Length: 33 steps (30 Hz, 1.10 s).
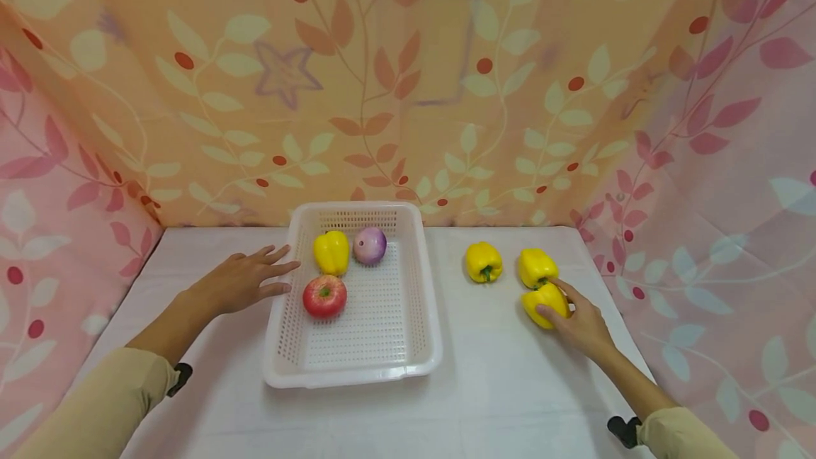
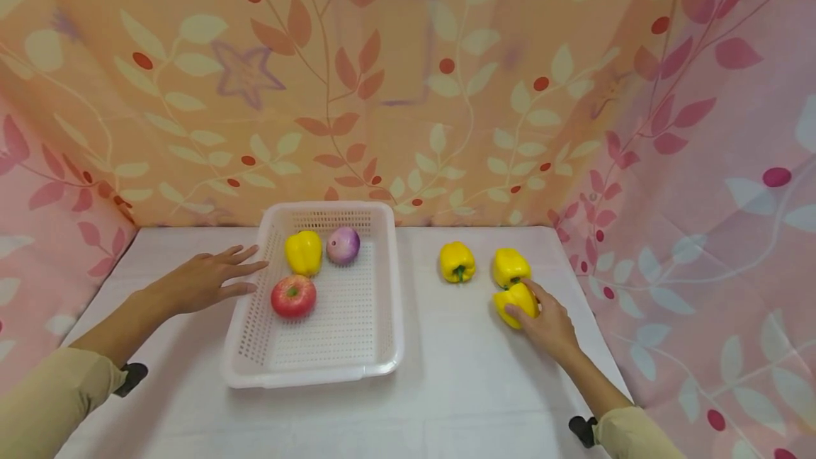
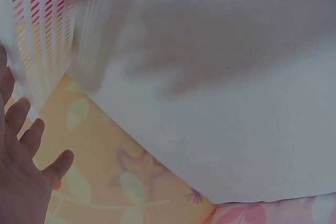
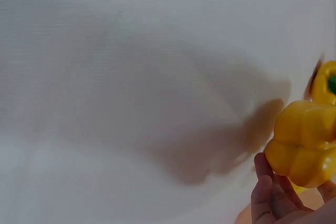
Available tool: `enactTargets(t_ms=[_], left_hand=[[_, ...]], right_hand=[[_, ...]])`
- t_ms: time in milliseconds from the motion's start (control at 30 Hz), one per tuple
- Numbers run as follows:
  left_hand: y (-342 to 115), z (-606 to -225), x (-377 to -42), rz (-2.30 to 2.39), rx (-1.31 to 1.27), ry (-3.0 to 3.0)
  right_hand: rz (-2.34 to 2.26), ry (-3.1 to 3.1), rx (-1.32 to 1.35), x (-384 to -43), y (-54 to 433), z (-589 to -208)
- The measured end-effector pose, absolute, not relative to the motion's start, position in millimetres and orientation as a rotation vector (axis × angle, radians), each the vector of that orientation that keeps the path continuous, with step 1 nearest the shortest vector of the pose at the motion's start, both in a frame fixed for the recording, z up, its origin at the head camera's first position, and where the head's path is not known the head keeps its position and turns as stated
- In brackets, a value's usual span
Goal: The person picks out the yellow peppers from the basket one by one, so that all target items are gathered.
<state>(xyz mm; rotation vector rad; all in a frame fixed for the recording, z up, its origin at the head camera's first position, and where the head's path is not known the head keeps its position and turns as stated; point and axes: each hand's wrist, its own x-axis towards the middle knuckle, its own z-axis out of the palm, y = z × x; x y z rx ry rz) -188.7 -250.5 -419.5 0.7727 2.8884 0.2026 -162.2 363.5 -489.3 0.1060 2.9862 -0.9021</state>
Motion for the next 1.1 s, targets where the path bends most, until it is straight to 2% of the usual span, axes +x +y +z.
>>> enactTargets(t_ms=[533, 1100], left_hand=[[-253, -417, -187, 0.232, 0.79, 2.902], [-250, -418, -186, 0.285, 0.79, 2.885]], right_hand=[[-0.971, 2.832, 0.218, -166, 381, -499], [-0.971, 2.702, 0.208, -167, 379, -489]])
